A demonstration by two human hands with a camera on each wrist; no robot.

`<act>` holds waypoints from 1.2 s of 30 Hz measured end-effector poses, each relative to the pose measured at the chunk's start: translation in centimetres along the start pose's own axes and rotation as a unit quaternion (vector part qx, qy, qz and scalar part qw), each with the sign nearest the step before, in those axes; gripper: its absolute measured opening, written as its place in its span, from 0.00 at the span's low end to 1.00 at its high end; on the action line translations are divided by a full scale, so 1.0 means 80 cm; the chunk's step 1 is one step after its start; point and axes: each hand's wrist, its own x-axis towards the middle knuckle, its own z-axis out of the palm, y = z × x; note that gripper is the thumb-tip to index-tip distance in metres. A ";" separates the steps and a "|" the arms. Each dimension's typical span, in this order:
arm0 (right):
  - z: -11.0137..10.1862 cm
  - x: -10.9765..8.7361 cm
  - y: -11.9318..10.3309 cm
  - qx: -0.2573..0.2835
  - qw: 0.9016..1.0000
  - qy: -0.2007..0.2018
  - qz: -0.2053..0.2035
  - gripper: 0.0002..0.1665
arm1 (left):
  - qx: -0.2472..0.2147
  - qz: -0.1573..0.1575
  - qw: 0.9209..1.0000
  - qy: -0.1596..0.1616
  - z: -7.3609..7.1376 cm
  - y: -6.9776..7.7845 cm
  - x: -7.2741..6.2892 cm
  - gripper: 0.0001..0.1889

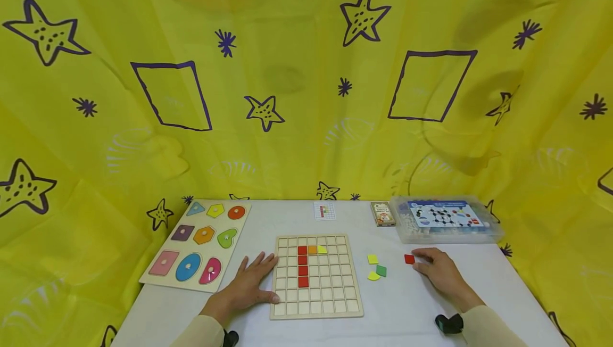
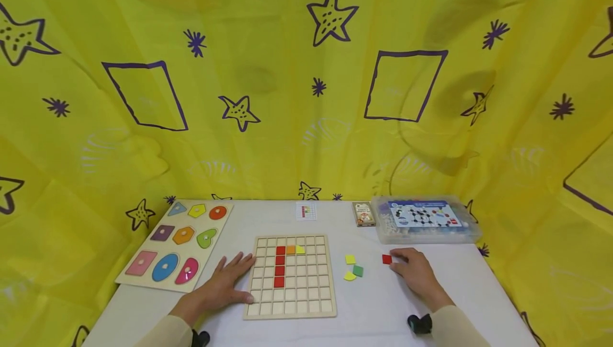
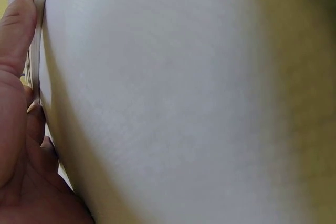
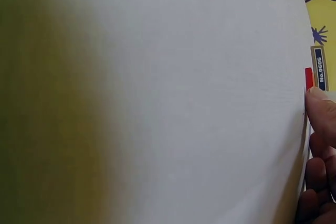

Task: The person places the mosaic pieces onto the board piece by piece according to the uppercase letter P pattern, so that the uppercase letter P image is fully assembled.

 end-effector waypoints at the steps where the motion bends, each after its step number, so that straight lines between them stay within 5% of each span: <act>1: 0.000 0.000 0.000 -0.004 1.000 0.003 -0.006 0.24 | 0.000 -0.002 1.000 0.000 0.000 0.000 0.000 0.56; 6: 0.002 0.001 -0.002 -0.022 0.999 0.016 -0.029 0.19 | -0.001 -0.003 1.000 0.001 0.001 0.000 0.000 0.56; 25: 0.004 -0.008 -0.006 0.025 0.997 0.069 -0.004 0.20 | -0.003 -0.010 1.000 -0.001 0.001 0.001 -0.001 0.56; 36: 0.021 -0.011 -0.027 0.104 0.990 0.093 0.004 0.21 | 0.002 -0.005 1.000 0.000 0.000 0.002 -0.001 0.55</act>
